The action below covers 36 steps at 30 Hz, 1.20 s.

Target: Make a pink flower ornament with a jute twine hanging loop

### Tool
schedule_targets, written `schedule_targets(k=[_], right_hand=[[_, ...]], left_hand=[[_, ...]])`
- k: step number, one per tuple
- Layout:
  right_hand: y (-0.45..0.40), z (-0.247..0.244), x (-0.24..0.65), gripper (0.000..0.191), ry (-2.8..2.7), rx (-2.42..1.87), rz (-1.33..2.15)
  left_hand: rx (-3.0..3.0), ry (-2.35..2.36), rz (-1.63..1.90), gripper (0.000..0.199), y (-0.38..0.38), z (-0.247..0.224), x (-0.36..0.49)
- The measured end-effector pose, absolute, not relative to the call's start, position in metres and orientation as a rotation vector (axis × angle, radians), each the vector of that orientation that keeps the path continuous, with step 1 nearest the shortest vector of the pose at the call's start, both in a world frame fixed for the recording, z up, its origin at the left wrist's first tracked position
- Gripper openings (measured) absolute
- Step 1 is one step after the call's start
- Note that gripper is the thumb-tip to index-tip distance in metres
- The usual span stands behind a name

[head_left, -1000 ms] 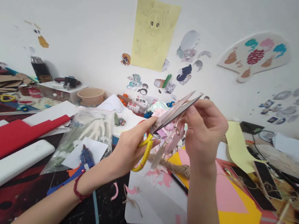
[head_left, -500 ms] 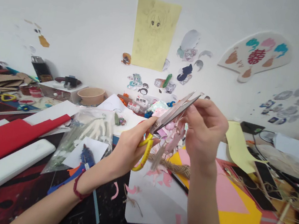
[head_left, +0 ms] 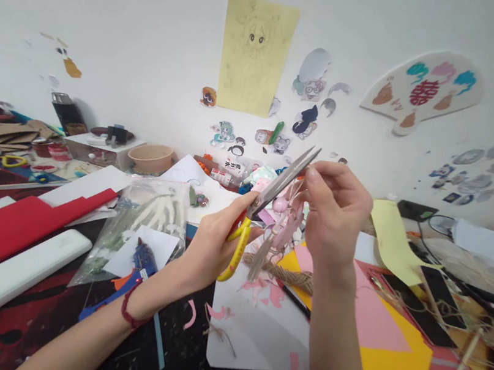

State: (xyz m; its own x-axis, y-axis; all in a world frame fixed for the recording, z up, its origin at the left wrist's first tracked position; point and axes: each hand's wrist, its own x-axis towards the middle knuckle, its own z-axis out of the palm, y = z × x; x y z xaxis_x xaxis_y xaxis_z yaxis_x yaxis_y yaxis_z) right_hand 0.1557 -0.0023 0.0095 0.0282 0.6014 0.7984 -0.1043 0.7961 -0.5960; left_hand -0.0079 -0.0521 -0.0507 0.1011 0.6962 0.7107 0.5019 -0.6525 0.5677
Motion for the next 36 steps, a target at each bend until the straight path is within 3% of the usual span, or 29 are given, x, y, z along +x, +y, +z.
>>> schedule_targets(k=[5, 11, 13, 17, 21, 24, 27, 29, 30, 33, 36], right_hand=[[0.006, 0.008, 0.160, 0.009, -1.443, -0.452, 0.585], [0.011, 0.009, 0.164, 0.007, -1.390, -0.424, 0.650], [0.011, 0.010, 0.165, 0.006, -1.390, -0.448, 0.649], [0.011, 0.013, 0.169, 0.006, -1.423, -0.468, 0.668], [0.011, 0.013, 0.173, 0.006, -1.480, -0.423, 0.730], [0.012, 0.012, 0.174, 0.006, -1.489, -0.398, 0.764], [0.015, 0.012, 0.174, 0.007, -1.490, -0.414, 0.767], [0.017, 0.012, 0.173, 0.008, -1.479, -0.438, 0.739], [0.019, 0.012, 0.173, 0.008, -1.476, -0.446, 0.726], [0.022, 0.011, 0.174, 0.006, -1.483, -0.444, 0.727], [0.025, 0.011, 0.178, 0.006, -1.494, -0.461, 0.693]], left_hand=[[1.961, 1.486, 1.494, 0.040, -0.042, -0.048, -0.016], [1.992, 2.063, 0.781, 0.039, 0.014, -0.081, -0.032], [2.037, 2.082, 0.638, 0.047, 0.030, -0.102, -0.030], [2.134, 2.048, 0.383, 0.038, 0.041, -0.134, -0.019], [2.252, 1.987, 0.306, 0.031, 0.033, -0.136, -0.010], [2.347, 1.956, 0.405, 0.021, 0.024, -0.102, -0.007], [2.423, 1.864, 0.672, 0.030, 0.012, -0.043, -0.003], [2.429, 1.724, 0.978, 0.045, 0.002, -0.003, 0.001], [2.340, 1.492, 1.304, 0.045, -0.002, 0.012, 0.004], [2.260, 1.133, 1.608, 0.027, -0.013, 0.036, 0.013], [2.198, 1.106, 1.633, 0.021, -0.014, 0.035, 0.020]])
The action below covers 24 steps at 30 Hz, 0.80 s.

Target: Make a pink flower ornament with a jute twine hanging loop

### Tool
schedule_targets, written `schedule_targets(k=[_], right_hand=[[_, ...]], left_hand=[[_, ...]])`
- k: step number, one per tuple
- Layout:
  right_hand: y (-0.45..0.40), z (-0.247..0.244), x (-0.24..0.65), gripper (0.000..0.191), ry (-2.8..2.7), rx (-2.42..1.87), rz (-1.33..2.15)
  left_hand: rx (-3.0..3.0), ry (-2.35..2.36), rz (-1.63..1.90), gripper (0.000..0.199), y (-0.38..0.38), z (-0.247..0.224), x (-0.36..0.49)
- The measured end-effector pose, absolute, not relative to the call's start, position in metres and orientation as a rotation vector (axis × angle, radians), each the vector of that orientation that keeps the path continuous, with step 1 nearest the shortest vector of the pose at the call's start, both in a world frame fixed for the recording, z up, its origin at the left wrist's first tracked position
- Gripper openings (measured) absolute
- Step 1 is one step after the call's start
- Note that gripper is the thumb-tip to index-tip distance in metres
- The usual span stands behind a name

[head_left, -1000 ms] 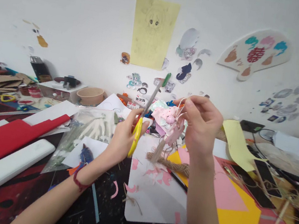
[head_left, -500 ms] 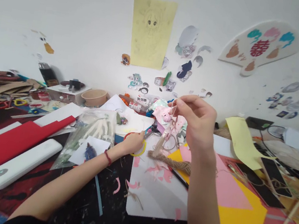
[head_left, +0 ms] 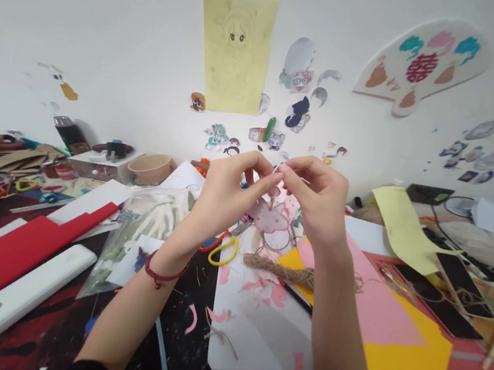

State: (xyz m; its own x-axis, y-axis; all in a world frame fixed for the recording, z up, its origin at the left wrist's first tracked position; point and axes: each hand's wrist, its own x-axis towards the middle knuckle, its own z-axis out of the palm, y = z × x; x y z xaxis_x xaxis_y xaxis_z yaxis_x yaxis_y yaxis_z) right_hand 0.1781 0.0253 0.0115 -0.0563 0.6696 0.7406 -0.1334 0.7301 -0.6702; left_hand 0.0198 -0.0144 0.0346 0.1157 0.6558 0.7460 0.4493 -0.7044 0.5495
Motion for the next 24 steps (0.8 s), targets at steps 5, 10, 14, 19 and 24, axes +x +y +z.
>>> schedule_targets(k=[5, 10, 14, 19, 24], right_hand=[[0.030, 0.013, 0.185, 0.012, -1.527, -0.532, 0.623], [0.031, 0.014, 0.195, 0.036, -1.621, -0.541, 0.849], [0.027, 0.011, 0.201, 0.057, -1.708, -0.699, 0.848], [0.020, 0.011, 0.189, 0.036, -1.864, -0.827, 0.810], [0.023, 0.009, 0.174, 0.017, -1.763, -0.711, 0.719]], left_hand=[[1.952, 0.965, 1.609, 0.020, -0.007, 0.031, 0.022], [1.906, 0.867, 1.670, 0.019, 0.001, 0.037, 0.024], [1.837, 0.869, 1.733, 0.018, 0.008, 0.038, 0.026], [1.726, 0.792, 1.804, 0.015, 0.014, 0.036, 0.027], [1.618, 0.673, 1.819, 0.019, 0.017, 0.031, 0.022]])
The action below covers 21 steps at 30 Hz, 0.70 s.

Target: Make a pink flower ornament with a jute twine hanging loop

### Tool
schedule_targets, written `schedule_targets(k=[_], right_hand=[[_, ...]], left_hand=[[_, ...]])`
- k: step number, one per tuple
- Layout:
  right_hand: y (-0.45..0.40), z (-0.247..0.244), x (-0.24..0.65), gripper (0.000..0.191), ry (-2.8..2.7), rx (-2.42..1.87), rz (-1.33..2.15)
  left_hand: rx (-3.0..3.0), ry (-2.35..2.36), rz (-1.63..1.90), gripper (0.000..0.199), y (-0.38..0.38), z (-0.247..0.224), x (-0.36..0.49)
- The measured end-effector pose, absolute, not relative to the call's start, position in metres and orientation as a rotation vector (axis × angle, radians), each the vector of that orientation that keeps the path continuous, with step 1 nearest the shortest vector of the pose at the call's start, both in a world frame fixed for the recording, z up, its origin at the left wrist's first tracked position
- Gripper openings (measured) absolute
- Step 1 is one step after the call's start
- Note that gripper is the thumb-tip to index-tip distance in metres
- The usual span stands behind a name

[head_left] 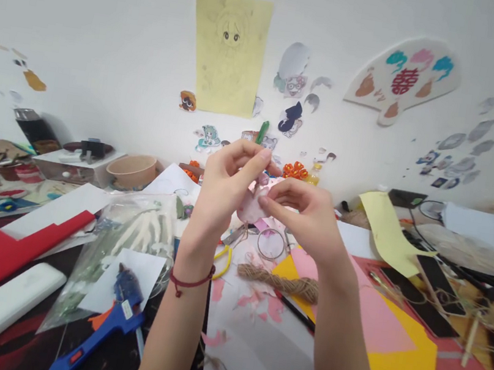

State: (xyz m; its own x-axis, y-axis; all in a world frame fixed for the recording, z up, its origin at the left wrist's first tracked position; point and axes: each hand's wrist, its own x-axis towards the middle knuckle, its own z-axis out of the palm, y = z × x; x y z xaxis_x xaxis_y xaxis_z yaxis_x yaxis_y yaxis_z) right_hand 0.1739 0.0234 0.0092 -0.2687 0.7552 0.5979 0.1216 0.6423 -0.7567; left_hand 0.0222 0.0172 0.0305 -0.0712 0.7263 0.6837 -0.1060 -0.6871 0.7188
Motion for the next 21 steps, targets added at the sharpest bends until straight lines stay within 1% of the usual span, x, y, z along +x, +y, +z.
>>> schedule_targets(k=[3, 6, 8, 10, 11, 13, 14, 16, 17, 18, 19, 21], right_hand=[[0.025, 0.006, 0.168, 0.011, -1.726, -0.751, 0.475], [0.025, 0.005, 0.165, 0.012, -1.764, -0.747, 0.185], [0.025, 0.004, 0.164, 0.012, -1.807, -0.727, 0.136], [0.027, 0.004, 0.165, 0.010, -1.872, -0.668, 0.291], [0.029, 0.003, 0.166, 0.015, -1.883, -0.619, 0.404], [0.035, 0.000, 0.166, 0.031, -1.826, -0.537, 0.588], [0.039, -0.001, 0.166, 0.034, -1.775, -0.519, 0.649], [0.043, -0.005, 0.162, 0.029, -1.702, -0.528, 0.770], [0.043, -0.007, 0.159, 0.031, -1.691, -0.541, 0.848], [0.043, -0.008, 0.156, 0.039, -1.686, -0.551, 0.917], [0.041, -0.009, 0.152, 0.046, -1.674, -0.565, 0.958], [0.037, -0.010, 0.145, 0.050, -1.630, -0.613, 0.944]], left_hand=[[1.558, 0.579, 1.751, 0.020, 0.023, 0.027, 0.015], [1.501, 0.518, 1.737, 0.018, 0.028, 0.026, 0.008], [1.464, 0.485, 1.765, 0.016, 0.031, 0.026, 0.005], [1.416, 0.418, 1.755, 0.017, 0.034, 0.026, 0.004], [1.392, 0.372, 1.738, 0.017, 0.035, 0.026, 0.004], [1.359, 0.302, 1.698, 0.018, 0.038, 0.026, 0.006], [1.355, 0.285, 1.683, 0.018, 0.039, 0.026, 0.007], [1.366, 0.291, 1.670, 0.020, 0.041, 0.024, 0.010], [1.370, 0.304, 1.674, 0.022, 0.042, 0.024, 0.011], [1.367, 0.313, 1.682, 0.023, 0.042, 0.023, 0.012], [1.360, 0.314, 1.690, 0.024, 0.043, 0.023, 0.013], [1.344, 0.297, 1.699, 0.023, 0.043, 0.022, 0.014]])
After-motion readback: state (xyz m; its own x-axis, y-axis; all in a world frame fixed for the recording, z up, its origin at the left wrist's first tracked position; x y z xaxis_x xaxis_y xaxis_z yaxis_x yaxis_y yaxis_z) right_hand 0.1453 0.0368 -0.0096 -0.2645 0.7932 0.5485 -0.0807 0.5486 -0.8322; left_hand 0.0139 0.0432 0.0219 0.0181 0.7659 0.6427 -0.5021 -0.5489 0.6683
